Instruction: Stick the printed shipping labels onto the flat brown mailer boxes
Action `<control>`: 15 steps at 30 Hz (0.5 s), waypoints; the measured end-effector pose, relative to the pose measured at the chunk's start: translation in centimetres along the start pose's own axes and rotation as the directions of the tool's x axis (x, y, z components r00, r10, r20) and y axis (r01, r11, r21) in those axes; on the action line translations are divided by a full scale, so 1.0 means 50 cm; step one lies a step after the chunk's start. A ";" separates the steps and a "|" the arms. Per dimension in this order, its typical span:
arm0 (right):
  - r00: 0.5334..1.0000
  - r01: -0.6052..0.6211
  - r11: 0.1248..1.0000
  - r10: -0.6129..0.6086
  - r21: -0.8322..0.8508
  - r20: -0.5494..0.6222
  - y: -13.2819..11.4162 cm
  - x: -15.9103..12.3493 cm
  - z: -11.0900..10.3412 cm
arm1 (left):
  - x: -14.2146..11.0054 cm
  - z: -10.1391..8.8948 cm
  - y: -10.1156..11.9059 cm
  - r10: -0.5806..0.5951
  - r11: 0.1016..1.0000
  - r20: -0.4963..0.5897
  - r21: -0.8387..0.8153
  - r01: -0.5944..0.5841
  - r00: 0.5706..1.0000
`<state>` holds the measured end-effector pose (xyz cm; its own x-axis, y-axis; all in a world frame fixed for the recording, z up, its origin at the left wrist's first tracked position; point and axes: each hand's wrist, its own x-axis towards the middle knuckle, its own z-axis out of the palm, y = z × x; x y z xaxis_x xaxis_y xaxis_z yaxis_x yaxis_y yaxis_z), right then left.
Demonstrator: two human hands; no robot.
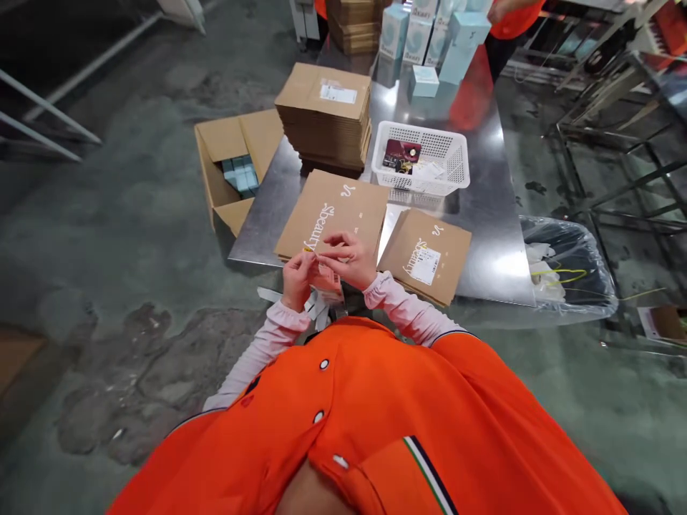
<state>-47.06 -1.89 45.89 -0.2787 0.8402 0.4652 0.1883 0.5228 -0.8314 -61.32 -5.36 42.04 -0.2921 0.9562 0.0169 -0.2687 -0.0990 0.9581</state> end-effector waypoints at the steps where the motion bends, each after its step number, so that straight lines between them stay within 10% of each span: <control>1: 0.999 0.039 0.999 -0.039 -0.007 -0.005 -0.005 0.000 0.004 | 0.004 -0.006 0.001 0.000 1.000 0.018 0.009 0.000 1.000; 7: 0.995 -0.019 0.997 0.011 -0.077 -0.100 0.025 0.061 -0.008 | 0.012 -0.054 -0.022 -0.243 0.964 0.235 0.166 0.207 0.941; 11: 0.951 -0.282 0.933 0.243 -0.221 -0.190 0.125 0.144 -0.019 | -0.006 -0.095 -0.064 -0.486 0.872 0.304 0.223 0.435 0.819; 15: 0.846 -0.532 0.688 0.461 -0.494 -0.268 0.195 0.191 -0.017 | -0.053 -0.150 -0.091 -0.677 0.733 0.321 0.216 0.645 0.663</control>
<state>-47.08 11.34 42.49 0.1034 0.9904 0.0918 0.7426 -0.0155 -0.6695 -66.22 -9.52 35.47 0.2827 0.7889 -0.5456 -0.1871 0.6032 0.7753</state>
